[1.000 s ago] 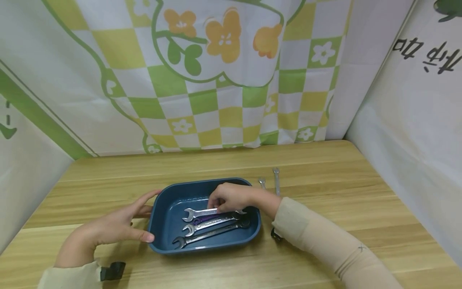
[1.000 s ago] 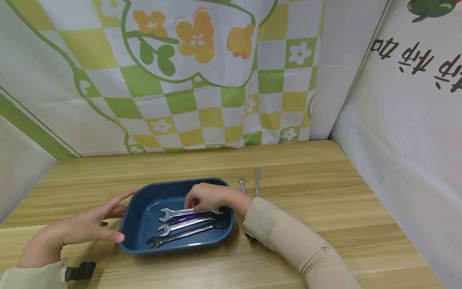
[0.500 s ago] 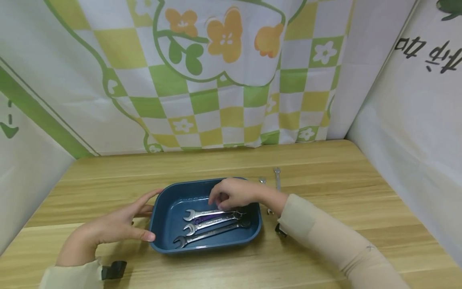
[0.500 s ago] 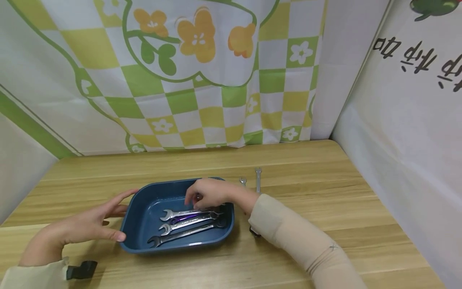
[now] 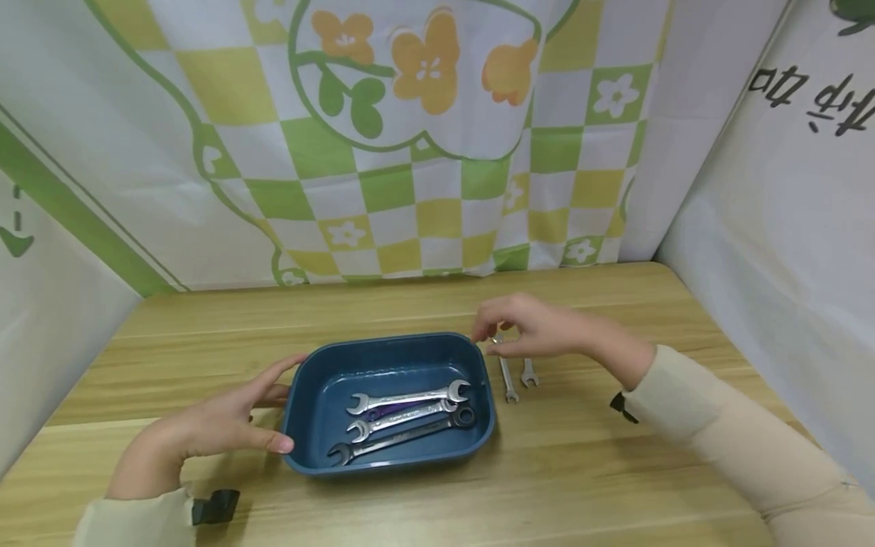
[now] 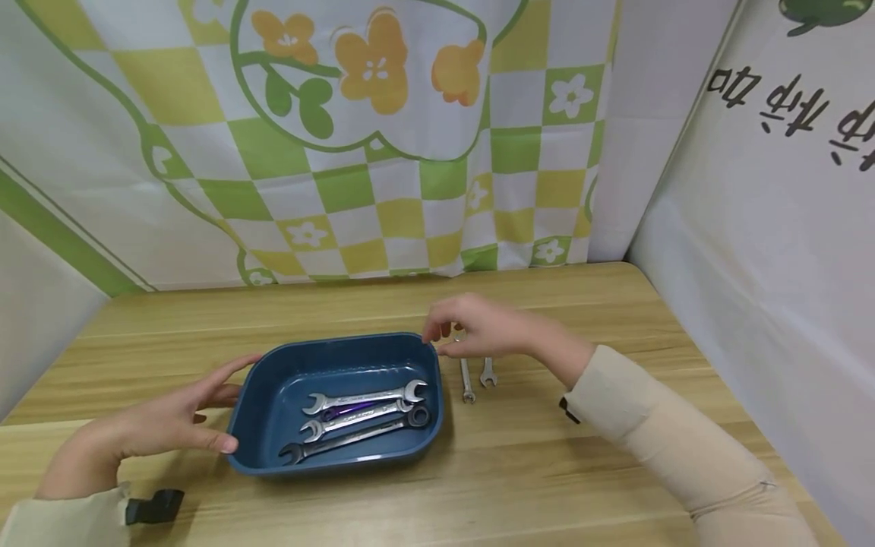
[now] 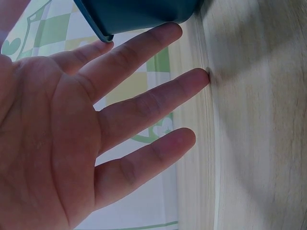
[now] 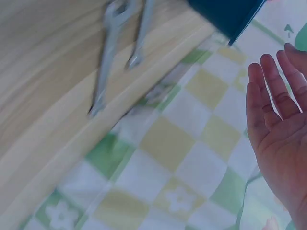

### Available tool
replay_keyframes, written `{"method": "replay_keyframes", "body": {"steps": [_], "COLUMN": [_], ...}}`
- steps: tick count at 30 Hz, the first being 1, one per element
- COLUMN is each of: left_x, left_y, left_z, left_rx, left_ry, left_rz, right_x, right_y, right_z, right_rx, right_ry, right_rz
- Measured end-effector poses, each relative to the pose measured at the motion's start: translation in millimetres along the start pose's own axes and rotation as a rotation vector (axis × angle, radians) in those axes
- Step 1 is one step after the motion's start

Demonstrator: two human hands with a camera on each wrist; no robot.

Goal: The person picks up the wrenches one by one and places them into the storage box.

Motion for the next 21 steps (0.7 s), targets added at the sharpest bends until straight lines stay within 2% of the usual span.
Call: {"method": "replay_keyframes", "body": {"steps": [4,8,17,21], "left_x": [-0.2,0.3,0.4,0.1], "left_y": [0.5,0.6,0.6,0.4], "left_z": [-0.4,-0.5,0.8,0.5], "left_rx": [-0.003,-0.003,-0.002,0.002], "left_ry": [-0.002,-0.001,-0.006,0.001], "left_rz": [-0.005,-0.002,0.015,0.015], "right_x": [-16,-32,-62,-73], "right_y": [20,33,46,50], "right_z": [7.2,5.3,-7.2,-12.6], "right_rx": [-0.007,0.017,0.062,0.086], "right_ry": [0.057,0.114,0.193,0.189], "right_rz": [-0.037,-0.066,-0.160,-0.190]}}
Point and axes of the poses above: each hand's wrist, its own y-axis away from the middle knuckle, its own z-axis out of the back of the hand, x = y × z, the point moved 8 cm from there along -y, towards the middle knuckle, and after that the axes turned 4 degrees about -y, right-handed, at the moved point
